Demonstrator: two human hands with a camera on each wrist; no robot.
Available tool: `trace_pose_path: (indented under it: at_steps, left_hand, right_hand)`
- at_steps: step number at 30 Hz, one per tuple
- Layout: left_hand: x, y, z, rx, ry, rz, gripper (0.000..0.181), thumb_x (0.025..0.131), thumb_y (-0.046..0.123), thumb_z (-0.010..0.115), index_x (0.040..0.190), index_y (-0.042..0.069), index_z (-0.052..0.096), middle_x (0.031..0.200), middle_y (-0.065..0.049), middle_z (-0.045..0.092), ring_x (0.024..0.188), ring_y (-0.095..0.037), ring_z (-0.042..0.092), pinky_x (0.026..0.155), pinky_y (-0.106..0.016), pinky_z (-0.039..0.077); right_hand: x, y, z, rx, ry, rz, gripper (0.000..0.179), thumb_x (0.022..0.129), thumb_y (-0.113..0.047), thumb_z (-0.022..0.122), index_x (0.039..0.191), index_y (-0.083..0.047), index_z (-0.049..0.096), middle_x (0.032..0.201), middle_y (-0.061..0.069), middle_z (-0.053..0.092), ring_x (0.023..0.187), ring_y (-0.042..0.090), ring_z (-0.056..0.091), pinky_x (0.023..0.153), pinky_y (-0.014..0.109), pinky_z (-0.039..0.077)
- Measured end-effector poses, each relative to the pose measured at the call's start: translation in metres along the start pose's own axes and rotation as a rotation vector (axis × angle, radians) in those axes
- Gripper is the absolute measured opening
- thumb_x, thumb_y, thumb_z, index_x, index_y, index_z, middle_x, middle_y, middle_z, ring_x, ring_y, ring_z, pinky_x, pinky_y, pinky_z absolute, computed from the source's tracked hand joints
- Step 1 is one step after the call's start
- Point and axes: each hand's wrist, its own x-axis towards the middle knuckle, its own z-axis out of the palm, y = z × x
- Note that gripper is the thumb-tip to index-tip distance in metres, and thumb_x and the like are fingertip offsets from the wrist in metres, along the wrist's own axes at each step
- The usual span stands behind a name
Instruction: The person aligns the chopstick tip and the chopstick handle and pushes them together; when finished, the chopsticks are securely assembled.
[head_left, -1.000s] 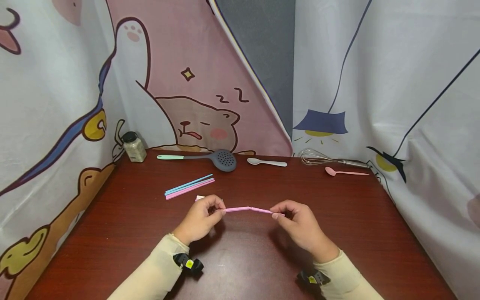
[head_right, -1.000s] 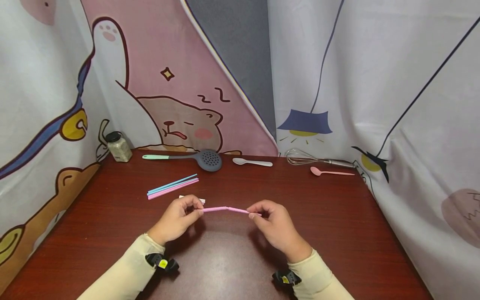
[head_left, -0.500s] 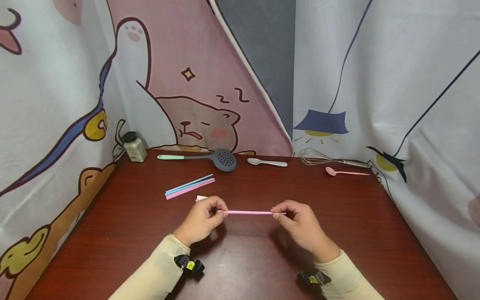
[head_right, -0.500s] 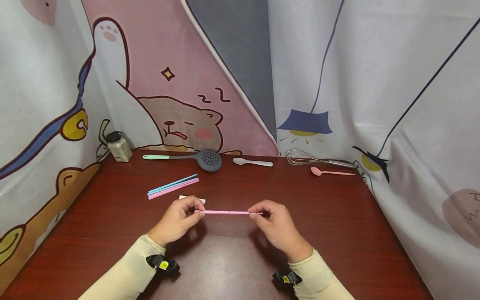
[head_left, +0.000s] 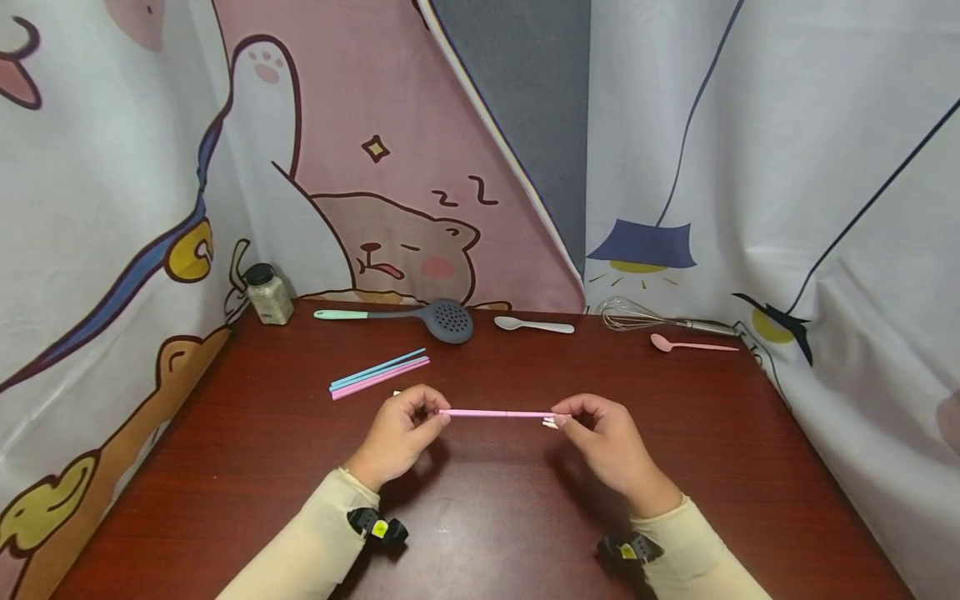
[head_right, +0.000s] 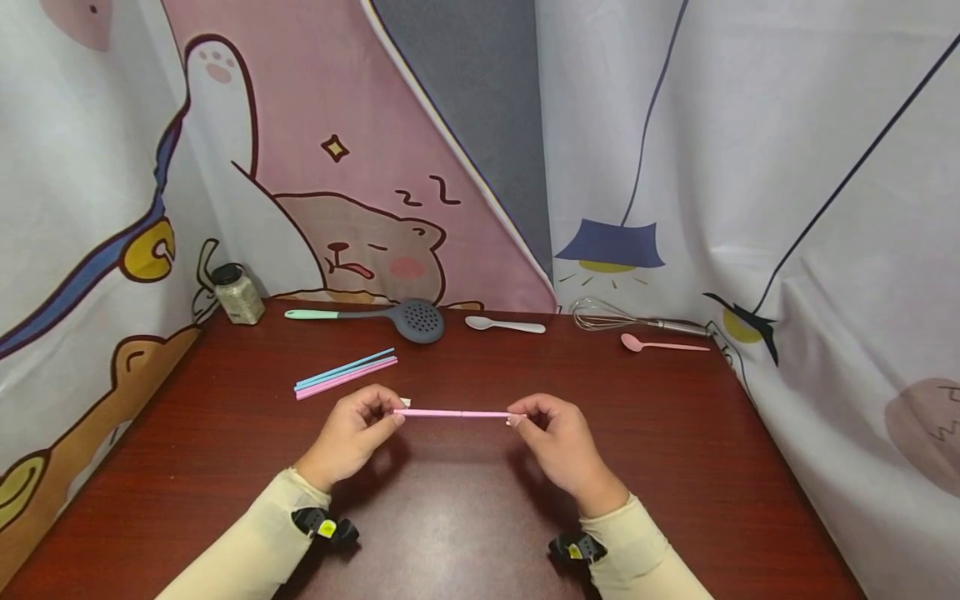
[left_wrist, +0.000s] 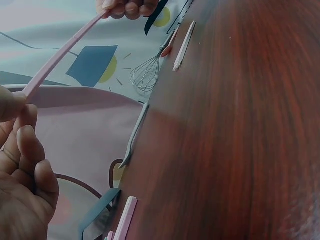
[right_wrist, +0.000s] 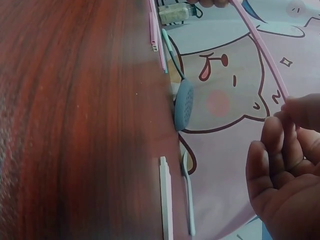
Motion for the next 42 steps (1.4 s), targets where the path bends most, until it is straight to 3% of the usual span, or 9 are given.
trace_pose_path:
  at_steps: [8,18,29,35,39,42]
  left_hand:
    - [0.0,-0.001,-0.001,-0.007,0.035,-0.023,0.004,0.095,0.002,0.074,0.098,0.003,0.072,0.084,-0.005,0.068,0.075,-0.009,0.058,0.067,-0.024,0.049]
    - [-0.001,-0.002,0.002,-0.054,0.038,-0.039,0.004,0.093,-0.003,0.075,0.095,-0.001,0.072,0.09,-0.012,0.074,0.076,-0.007,0.061,0.068,-0.022,0.051]
    - [0.002,-0.007,-0.001,-0.061,0.043,-0.033,0.004,0.094,-0.001,0.074,0.095,0.002,0.072,0.087,-0.012,0.074,0.074,-0.008,0.06,0.067,-0.023,0.049]
    - [0.008,-0.021,-0.022,-0.065,0.076,-0.044,0.006,0.096,0.0,0.072,0.098,-0.005,0.069,0.089,-0.022,0.071,0.075,-0.008,0.059,0.068,-0.023,0.048]
    - [0.012,-0.035,-0.047,-0.074,0.168,-0.081,0.006,0.096,-0.004,0.069,0.1,-0.007,0.066,0.086,-0.02,0.067,0.075,-0.009,0.059,0.067,-0.021,0.049]
    - [0.015,-0.045,-0.066,-0.033,0.263,-0.136,0.005,0.096,-0.004,0.069,0.1,-0.007,0.067,0.085,-0.015,0.067,0.075,-0.009,0.058,0.067,-0.02,0.048]
  right_hand:
    - [0.001,0.001,0.0,-0.023,0.007,0.026,0.007,0.095,-0.005,0.076,0.101,-0.002,0.076,0.084,0.005,0.07,0.071,0.009,0.056,0.062,0.024,0.047]
    - [-0.003,-0.001,0.008,-0.014,0.088,-0.009,0.004,0.093,0.003,0.075,0.095,0.0,0.076,0.081,0.005,0.07,0.069,0.009,0.056,0.06,0.023,0.046]
    - [-0.004,0.003,0.011,0.016,0.093,-0.038,0.007,0.093,0.001,0.076,0.096,-0.005,0.077,0.084,0.005,0.071,0.074,0.009,0.059,0.064,0.022,0.049]
    - [0.0,0.009,0.01,0.009,0.065,-0.019,0.009,0.094,0.0,0.076,0.102,-0.004,0.078,0.086,0.006,0.071,0.077,0.008,0.061,0.067,0.022,0.05]
    - [0.001,0.013,0.008,0.004,0.075,-0.011,0.01,0.094,0.0,0.075,0.103,-0.004,0.077,0.086,0.006,0.07,0.076,0.009,0.061,0.067,0.022,0.05]
    - [0.002,0.016,0.005,0.002,0.069,0.0,0.009,0.094,-0.001,0.075,0.103,-0.003,0.077,0.086,0.007,0.069,0.075,0.009,0.06,0.066,0.023,0.05]
